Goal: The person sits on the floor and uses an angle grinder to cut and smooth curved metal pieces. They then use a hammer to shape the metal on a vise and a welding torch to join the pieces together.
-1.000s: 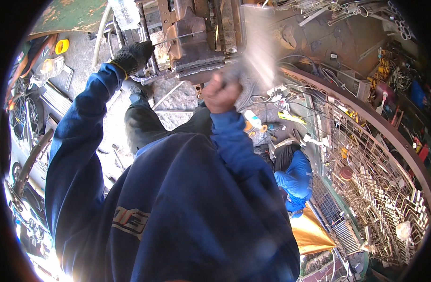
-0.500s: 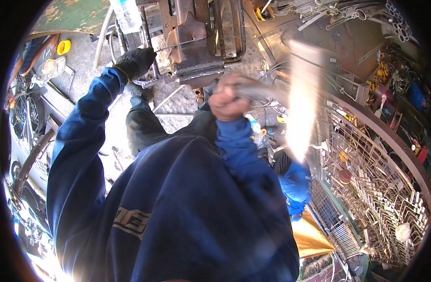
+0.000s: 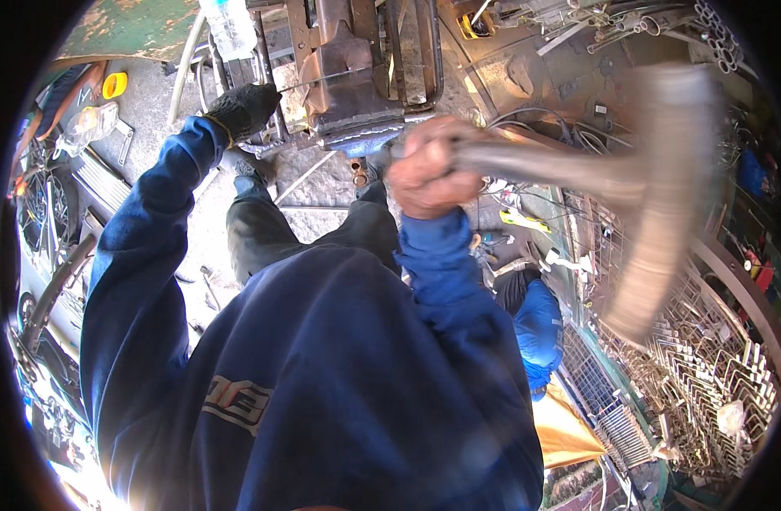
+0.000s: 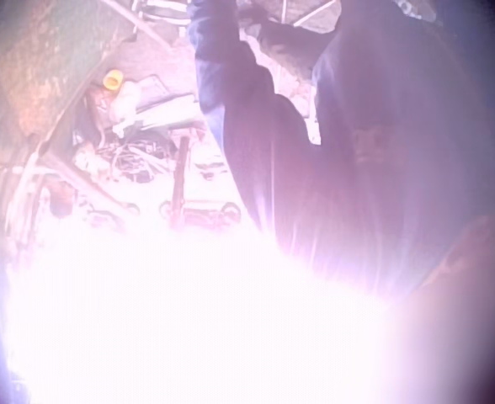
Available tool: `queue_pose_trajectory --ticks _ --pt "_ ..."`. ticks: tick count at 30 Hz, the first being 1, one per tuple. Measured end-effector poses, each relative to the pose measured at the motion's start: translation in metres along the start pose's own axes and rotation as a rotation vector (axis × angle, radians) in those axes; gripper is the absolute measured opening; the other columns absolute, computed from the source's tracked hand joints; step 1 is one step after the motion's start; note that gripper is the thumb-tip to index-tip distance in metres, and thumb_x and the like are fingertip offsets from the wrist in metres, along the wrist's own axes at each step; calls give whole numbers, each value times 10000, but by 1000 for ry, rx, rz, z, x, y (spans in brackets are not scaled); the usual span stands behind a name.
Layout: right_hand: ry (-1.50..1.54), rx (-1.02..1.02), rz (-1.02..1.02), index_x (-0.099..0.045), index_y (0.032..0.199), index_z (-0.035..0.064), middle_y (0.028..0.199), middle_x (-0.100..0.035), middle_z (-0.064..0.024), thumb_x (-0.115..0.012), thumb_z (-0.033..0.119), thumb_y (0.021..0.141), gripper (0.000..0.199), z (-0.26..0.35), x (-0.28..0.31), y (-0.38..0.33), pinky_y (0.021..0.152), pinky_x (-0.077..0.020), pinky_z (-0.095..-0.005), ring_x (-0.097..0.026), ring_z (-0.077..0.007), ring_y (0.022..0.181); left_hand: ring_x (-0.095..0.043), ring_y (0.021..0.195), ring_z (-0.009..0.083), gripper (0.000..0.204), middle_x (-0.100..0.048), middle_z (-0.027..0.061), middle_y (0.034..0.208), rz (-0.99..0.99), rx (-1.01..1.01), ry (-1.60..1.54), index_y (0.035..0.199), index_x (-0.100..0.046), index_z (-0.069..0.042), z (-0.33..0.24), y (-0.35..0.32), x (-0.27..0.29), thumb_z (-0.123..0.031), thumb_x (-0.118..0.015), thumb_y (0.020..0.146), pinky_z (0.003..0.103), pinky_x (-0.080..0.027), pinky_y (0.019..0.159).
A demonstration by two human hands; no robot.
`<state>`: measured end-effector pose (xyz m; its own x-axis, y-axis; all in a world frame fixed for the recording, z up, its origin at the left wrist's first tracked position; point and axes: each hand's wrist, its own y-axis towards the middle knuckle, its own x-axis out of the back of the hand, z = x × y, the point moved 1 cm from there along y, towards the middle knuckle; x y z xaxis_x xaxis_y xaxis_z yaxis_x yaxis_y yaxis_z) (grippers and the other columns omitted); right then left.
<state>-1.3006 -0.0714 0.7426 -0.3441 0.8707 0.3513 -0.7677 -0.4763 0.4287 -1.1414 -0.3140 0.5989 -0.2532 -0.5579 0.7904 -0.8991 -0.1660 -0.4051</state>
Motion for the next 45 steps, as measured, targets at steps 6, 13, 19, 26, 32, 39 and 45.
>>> queue_pose_trajectory --ticks 6,13,19,26,32,39,45 --pt "-502 -294 382 -552 876 11 732 -632 -248 -568 281 939 278 -56 -20 -60 608 -491 -496 -638 -452 703 -642 861 420 329 -658 241 870 -51 -49 3 951 -622 -6 -5 2 1 -283 -447 978 504 -498 730" --pt "61 -19 -47 -477 882 14 625 -506 -38 -489 407 989 408 13 17 39 453 -375 -211 -463 -89 492 -635 833 433 326 -652 240 842 -72 1 -31 960 -621 -15 4 6 -15 -290 -448 980 515 -497 716" --pt "-692 -353 672 -531 884 16 615 -604 -202 -532 317 956 310 -43 -23 -58 511 -472 -481 -626 -417 576 -645 828 414 300 -656 226 852 -4 -39 -20 942 -626 -12 8 9 -13 -266 -466 965 506 -502 708" --pt "-225 -153 111 -559 890 33 540 -494 -38 -521 360 982 342 -4 11 21 450 -406 -334 -489 -159 450 -654 842 411 309 -661 232 855 31 52 33 939 -647 -16 0 13 -14 -263 -462 953 493 -517 736" --pt "5 -5 37 -484 821 43 626 -538 -123 -525 398 957 383 -3 -13 -1 522 -473 -364 -556 -243 559 -653 835 408 296 -669 206 857 86 83 -37 950 -645 -18 7 19 -17 -255 -469 958 490 -519 735" --pt "-456 -315 516 -558 903 26 663 -610 -258 -578 286 934 262 -48 -11 -48 554 -481 -504 -635 -451 666 -675 825 365 237 -677 219 867 92 -10 -42 911 -681 19 -14 7 -19 -177 -565 843 433 -535 740" --pt "-232 -240 277 -545 908 17 563 -516 -105 -532 317 969 306 0 21 23 482 -440 -380 -567 -244 496 -653 879 367 184 -649 201 913 -89 -16 -183 948 -604 -32 -23 3 -16 -183 -511 903 470 -502 777"
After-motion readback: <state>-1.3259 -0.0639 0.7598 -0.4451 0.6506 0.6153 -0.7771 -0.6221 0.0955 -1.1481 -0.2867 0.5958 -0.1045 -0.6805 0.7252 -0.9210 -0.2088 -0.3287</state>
